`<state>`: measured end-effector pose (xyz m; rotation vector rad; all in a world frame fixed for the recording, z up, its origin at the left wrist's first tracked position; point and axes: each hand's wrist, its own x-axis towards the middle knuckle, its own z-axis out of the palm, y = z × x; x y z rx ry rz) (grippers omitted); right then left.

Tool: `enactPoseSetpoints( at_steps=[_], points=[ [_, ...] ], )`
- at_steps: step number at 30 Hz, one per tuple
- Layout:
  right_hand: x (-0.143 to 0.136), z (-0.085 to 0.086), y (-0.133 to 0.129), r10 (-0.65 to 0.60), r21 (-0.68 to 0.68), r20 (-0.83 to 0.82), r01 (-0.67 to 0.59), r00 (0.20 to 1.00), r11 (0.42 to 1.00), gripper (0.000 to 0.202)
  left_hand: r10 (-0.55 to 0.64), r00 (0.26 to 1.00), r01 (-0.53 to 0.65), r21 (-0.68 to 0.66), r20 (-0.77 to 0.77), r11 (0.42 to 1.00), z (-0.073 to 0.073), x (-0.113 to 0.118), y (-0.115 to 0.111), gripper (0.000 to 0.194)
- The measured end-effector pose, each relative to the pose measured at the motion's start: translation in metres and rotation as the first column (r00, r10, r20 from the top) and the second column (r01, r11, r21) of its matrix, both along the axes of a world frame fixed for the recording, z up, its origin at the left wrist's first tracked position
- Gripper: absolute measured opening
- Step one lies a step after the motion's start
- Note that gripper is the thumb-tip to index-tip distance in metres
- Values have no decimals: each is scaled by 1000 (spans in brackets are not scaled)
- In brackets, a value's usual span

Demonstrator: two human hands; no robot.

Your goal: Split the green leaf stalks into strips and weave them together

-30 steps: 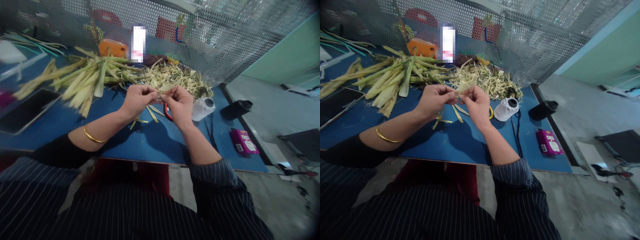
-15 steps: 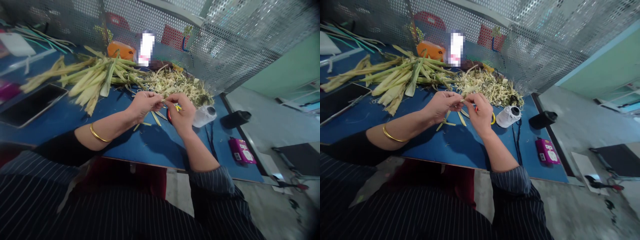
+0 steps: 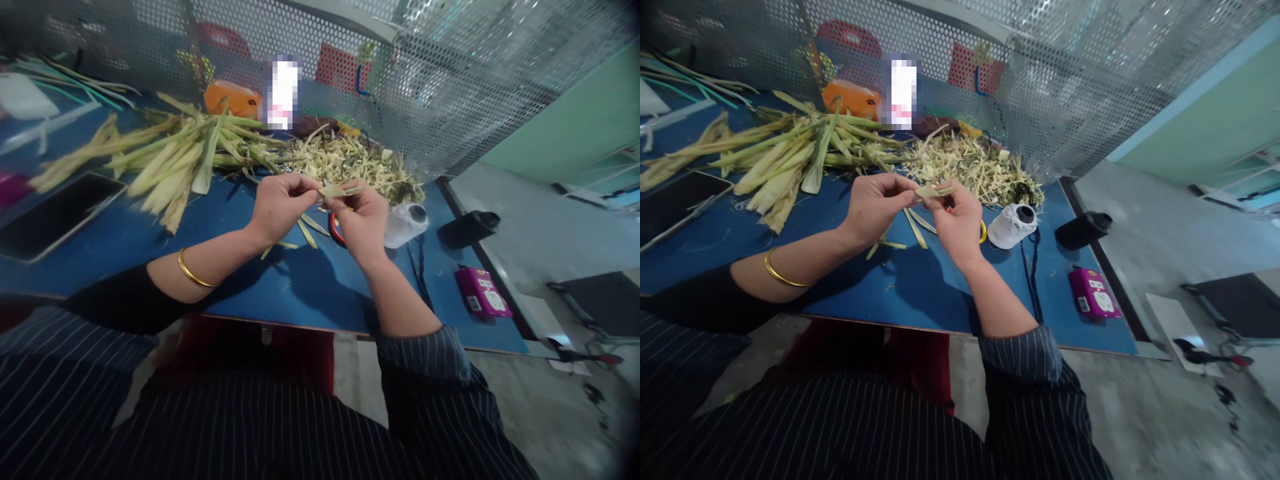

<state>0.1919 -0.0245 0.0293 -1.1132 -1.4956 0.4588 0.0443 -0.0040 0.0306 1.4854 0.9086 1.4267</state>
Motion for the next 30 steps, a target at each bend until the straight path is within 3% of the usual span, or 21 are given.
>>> enactPoseSetpoints(
  at_steps=[8, 13, 16, 20, 24, 30],
  points=[
    [4, -3, 4, -8, 3, -28, 8, 1000, 1000, 10, -29, 998, 32, 52, -64, 998, 4, 0, -5, 7],
    [2, -1, 3, 29, 23, -22, -29, 999, 999, 12, -60, 996, 70, -157, 66, 985, 5, 1, -2, 8],
    [1, 0, 1, 8, 105, 99, -18, 995, 994, 10, -106, 979, 154, -292, 174, 944, 5, -1, 1, 11],
    [3, 1, 0, -38, 219, 242, -17, 970, 976, 7, -126, 970, 192, -329, 209, 925, 7, -4, 2, 13],
    [3, -1, 2, -50, 255, 244, -15, 968, 967, 9, -148, 970, 200, -292, 191, 935, 7, -3, 1, 13],
    [4, -3, 5, -25, 137, 153, 4, 988, 991, 7, -71, 996, 75, -69, 54, 995, 2, -1, 3, 8]
  ],
)
